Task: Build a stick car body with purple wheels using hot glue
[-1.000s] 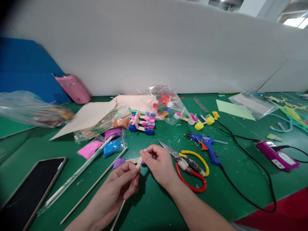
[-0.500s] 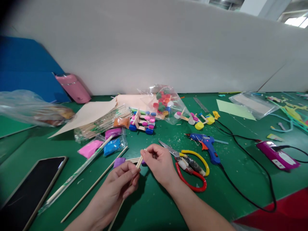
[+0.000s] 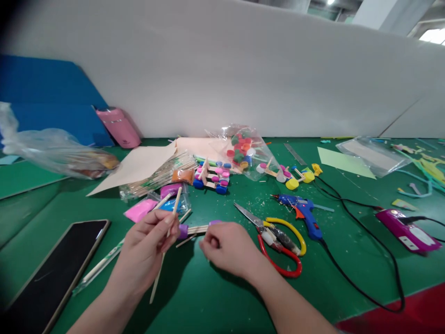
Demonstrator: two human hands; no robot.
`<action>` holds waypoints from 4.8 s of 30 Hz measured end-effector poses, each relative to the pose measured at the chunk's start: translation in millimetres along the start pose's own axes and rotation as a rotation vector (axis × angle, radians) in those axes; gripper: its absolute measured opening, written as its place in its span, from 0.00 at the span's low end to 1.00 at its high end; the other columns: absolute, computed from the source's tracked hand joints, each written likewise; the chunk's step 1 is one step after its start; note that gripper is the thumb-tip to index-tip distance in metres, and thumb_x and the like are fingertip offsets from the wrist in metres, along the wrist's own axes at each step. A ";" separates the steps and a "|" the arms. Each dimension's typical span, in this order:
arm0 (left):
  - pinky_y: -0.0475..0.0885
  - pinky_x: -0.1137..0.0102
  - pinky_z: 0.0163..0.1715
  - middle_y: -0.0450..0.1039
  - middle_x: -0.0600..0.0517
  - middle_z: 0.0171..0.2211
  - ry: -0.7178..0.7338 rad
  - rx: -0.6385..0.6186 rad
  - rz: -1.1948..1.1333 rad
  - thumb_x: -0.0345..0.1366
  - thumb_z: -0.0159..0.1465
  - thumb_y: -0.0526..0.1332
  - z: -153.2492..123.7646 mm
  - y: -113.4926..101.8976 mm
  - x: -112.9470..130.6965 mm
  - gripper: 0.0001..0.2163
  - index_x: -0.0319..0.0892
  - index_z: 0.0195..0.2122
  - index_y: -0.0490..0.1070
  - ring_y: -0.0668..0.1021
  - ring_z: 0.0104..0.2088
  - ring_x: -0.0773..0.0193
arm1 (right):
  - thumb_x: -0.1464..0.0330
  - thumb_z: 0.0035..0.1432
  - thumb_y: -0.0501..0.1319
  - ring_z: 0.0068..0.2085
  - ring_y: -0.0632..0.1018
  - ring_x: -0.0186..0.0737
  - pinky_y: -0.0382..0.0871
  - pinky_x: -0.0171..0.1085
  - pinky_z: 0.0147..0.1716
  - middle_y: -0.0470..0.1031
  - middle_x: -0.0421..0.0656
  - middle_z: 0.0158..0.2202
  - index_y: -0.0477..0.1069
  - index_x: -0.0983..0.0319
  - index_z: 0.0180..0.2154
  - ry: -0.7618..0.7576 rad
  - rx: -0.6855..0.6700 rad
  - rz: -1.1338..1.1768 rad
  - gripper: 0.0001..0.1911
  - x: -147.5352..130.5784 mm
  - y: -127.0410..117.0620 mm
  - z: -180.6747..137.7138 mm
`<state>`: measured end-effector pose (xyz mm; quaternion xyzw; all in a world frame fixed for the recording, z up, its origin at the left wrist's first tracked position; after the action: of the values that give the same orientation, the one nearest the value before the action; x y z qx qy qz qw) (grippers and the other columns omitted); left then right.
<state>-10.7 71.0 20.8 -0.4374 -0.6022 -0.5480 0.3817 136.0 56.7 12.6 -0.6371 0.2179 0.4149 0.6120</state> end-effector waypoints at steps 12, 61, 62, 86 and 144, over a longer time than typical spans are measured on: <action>0.54 0.79 0.16 0.63 0.58 0.18 0.052 -0.012 0.059 0.36 0.56 0.61 -2.9 -0.3 -1.8 0.06 0.39 0.26 0.67 0.60 0.17 0.75 | 0.68 0.56 0.53 0.31 0.73 0.40 0.65 0.36 0.31 0.73 0.43 0.31 0.69 0.60 0.35 0.109 0.143 -0.375 0.07 11.1 -28.2 -36.8; 0.68 0.76 0.23 0.71 0.52 0.27 0.496 -0.232 0.578 0.25 0.57 0.54 -28.1 19.9 14.7 0.07 0.40 0.32 0.69 0.72 0.25 0.68 | 0.71 0.39 0.63 0.43 0.70 0.47 0.68 0.41 0.38 0.62 0.48 0.47 0.51 0.59 0.49 0.258 0.020 -0.125 0.34 4.5 -21.8 -71.1; 0.68 0.76 0.24 0.70 0.52 0.27 0.492 -0.242 0.594 0.26 0.57 0.54 -28.1 20.5 14.4 0.06 0.40 0.31 0.69 0.73 0.25 0.67 | 0.71 0.39 0.63 0.42 0.71 0.47 0.68 0.40 0.37 0.62 0.48 0.47 0.51 0.59 0.49 0.266 0.013 -0.120 0.34 3.4 -22.5 -70.6; 0.67 0.75 0.23 0.71 0.50 0.23 0.637 -0.293 0.798 0.26 0.57 0.53 -34.5 30.9 21.8 0.07 0.40 0.27 0.69 0.72 0.23 0.67 | 0.72 0.46 0.54 0.22 0.66 0.35 0.58 0.32 0.20 0.65 0.36 0.22 0.53 0.58 0.28 0.239 -0.089 -0.289 0.09 5.2 -16.0 -67.6; 0.57 0.77 0.17 0.61 0.57 0.16 -0.077 -0.460 0.246 0.37 0.54 0.59 -20.7 21.9 1.1 0.08 0.39 0.23 0.66 0.62 0.18 0.72 | 0.70 0.48 0.55 0.26 0.70 0.37 0.63 0.32 0.23 0.69 0.38 0.24 0.59 0.59 0.29 0.277 -0.093 -0.137 0.04 -1.4 -17.6 -64.3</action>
<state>9.3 50.9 31.2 -0.6033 -0.4182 -0.6027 0.3128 165.8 -2.7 18.3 -0.7293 0.2369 0.2900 0.5727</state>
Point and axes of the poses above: each hand's wrist, its own z-axis towards the middle knuckle, its own y-axis out of the palm, x = y × z, the point moved 6 cm from there along z, towards the middle knuckle
